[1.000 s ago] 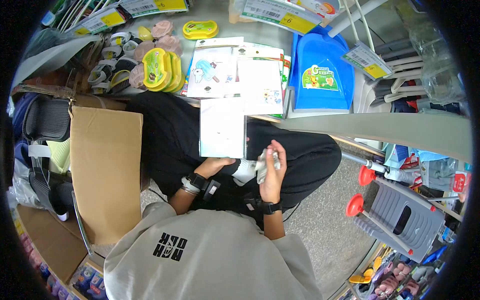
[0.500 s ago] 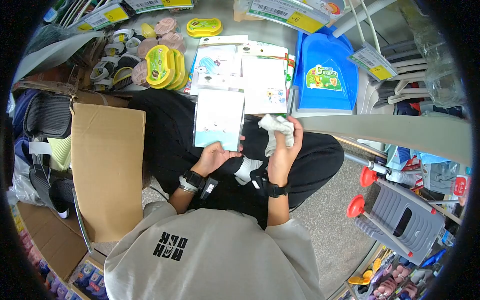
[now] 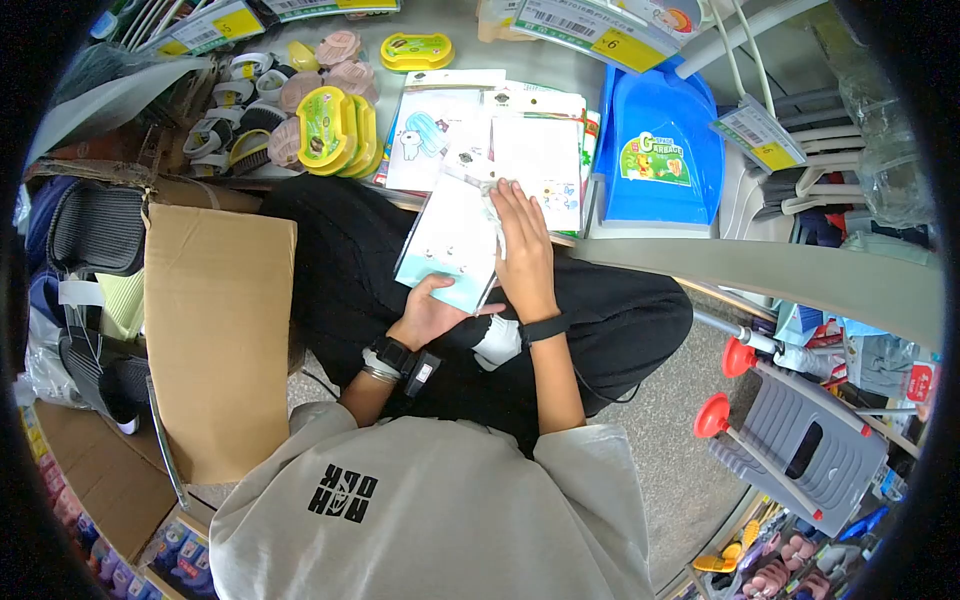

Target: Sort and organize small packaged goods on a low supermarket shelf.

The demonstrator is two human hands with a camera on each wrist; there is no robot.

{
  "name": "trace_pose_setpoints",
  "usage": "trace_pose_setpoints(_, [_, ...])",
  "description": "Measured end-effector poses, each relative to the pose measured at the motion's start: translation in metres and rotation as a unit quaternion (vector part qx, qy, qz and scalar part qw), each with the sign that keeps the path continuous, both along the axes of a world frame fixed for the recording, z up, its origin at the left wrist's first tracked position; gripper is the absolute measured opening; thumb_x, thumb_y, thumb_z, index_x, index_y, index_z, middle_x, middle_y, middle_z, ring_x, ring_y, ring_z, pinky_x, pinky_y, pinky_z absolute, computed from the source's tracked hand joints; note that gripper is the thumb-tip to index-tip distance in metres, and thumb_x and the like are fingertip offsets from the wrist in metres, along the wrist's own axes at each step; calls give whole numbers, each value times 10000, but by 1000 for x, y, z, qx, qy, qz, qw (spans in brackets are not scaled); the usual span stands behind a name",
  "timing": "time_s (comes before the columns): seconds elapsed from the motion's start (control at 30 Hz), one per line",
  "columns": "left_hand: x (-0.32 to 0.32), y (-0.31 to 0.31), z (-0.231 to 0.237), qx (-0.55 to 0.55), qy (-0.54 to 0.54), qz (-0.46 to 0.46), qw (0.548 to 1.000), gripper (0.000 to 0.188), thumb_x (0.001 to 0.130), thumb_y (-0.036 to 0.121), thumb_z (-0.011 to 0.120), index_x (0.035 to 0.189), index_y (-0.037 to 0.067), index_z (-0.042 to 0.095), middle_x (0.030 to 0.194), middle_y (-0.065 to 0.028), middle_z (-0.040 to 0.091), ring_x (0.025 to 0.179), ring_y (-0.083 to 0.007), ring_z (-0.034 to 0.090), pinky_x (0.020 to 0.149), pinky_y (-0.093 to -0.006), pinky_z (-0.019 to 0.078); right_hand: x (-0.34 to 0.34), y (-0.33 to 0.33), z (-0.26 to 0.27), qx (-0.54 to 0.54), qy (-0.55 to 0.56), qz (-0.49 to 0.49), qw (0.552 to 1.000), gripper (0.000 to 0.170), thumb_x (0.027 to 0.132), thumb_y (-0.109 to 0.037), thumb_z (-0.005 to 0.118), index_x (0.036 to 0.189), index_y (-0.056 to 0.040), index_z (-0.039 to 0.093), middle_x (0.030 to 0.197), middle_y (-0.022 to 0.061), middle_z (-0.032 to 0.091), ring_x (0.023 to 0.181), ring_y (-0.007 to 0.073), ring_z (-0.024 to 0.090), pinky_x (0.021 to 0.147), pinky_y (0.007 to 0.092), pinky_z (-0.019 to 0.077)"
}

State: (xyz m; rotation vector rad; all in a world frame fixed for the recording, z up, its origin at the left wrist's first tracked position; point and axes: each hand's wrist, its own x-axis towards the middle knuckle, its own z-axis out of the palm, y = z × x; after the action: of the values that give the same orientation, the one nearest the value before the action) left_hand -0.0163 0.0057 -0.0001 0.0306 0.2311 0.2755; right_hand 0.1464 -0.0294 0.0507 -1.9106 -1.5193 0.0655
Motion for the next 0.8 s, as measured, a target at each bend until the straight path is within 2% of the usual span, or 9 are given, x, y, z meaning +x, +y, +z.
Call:
trace_pose_setpoints(0.1, [0, -2, 0, 6, 16, 8, 1000, 575, 873, 153, 486, 1408, 5, 338, 1405, -151, 439, 1313, -302, 412, 1085, -641, 262, -8, -10, 1, -15, 13, -16, 1000, 586, 733, 115, 555, 1304, -2, 498, 1398, 161, 479, 1341, 316, 401, 1114, 474, 295])
trace_pose_setpoints(0.23, [-5, -6, -27, 25, -4, 15, 1000, 521, 906, 165, 494, 1392, 24, 374, 1382, -106, 471, 1293, -252, 436, 1081, -491, 327, -29, -29, 3, -48, 10, 3, 999, 600, 730, 137, 507, 1311, -16, 508, 1415, 154, 465, 1364, 306, 372, 1122, 488, 269])
trace_pose_setpoints(0.27, [-4, -10, -29, 24, 36, 51, 998, 483, 931, 186, 486, 1379, 29, 397, 1349, -105, 494, 1269, -248, 457, 1057, -423, 356, -38, -36, 0, -50, 22, 13, 998, 579, 743, 127, 504, 1302, -20, 519, 1410, 152, 470, 1360, 301, 380, 1120, 493, 268])
trace_pose_setpoints(0.37, [-3, -12, -30, 39, 26, 60, 997, 473, 976, 285, 469, 1373, 36, 404, 1350, -111, 490, 1264, -250, 460, 1066, -416, 348, -62, -58, 1, -63, 55, 37, 996, 529, 767, 98, 505, 1278, -29, 546, 1392, 143, 491, 1347, 290, 403, 1115, 502, 265])
trace_pose_setpoints(0.47, [-8, -15, -47, 74, 59, 28, 995, 588, 997, 456, 396, 1400, 28, 370, 1378, -158, 468, 1269, -289, 460, 1075, -434, 350, -75, -75, 7, -87, 78, 60, 991, 497, 780, 74, 510, 1262, -34, 560, 1374, 134, 509, 1336, 286, 419, 1114, 506, 263])
trace_pose_setpoints(0.57, [-4, -5, -25, 41, -31, -33, 998, 723, 975, 581, 309, 1425, 16, 327, 1394, -205, 447, 1270, -335, 458, 1080, -465, 352, -85, -86, 17, -92, 129, 85, 984, 450, 770, 73, 537, 1200, -44, 594, 1291, 118, 576, 1288, 274, 477, 1116, 513, 256])
trace_pose_setpoints(0.6, [2, -7, -12, 67, 13, -2, 998, 775, 962, 617, 278, 1439, 6, 292, 1386, -237, 444, 1262, -372, 461, 1075, -492, 358, -86, -88, 21, -89, 152, 96, 980, 430, 766, 85, 542, 1172, -42, 608, 1257, 116, 600, 1265, 277, 502, 1116, 515, 254])
trace_pose_setpoints(0.7, [-4, -9, -24, 66, 9, -19, 998, 775, 958, 621, 289, 1445, 17, 286, 1392, -221, 443, 1279, -349, 450, 1086, -487, 343, -77, -88, 23, -43, 225, 102, 968, 407, 760, 89, 564, 1140, -43, 622, 1163, 116, 646, 1146, 272, 592, 1111, 514, 275])
trace_pose_setpoints(0.8, [2, -8, -14, 178, 25, 15, 984, 799, 936, 631, 334, 1479, 55, 220, 1482, -170, 334, 1355, -304, 358, 1126, -485, 279, -49, -71, 33, 11, 183, 44, 982, 402, 774, 85, 543, 1154, -27, 611, 1156, 133, 647, 1111, 299, 604, 1103, 519, 287])
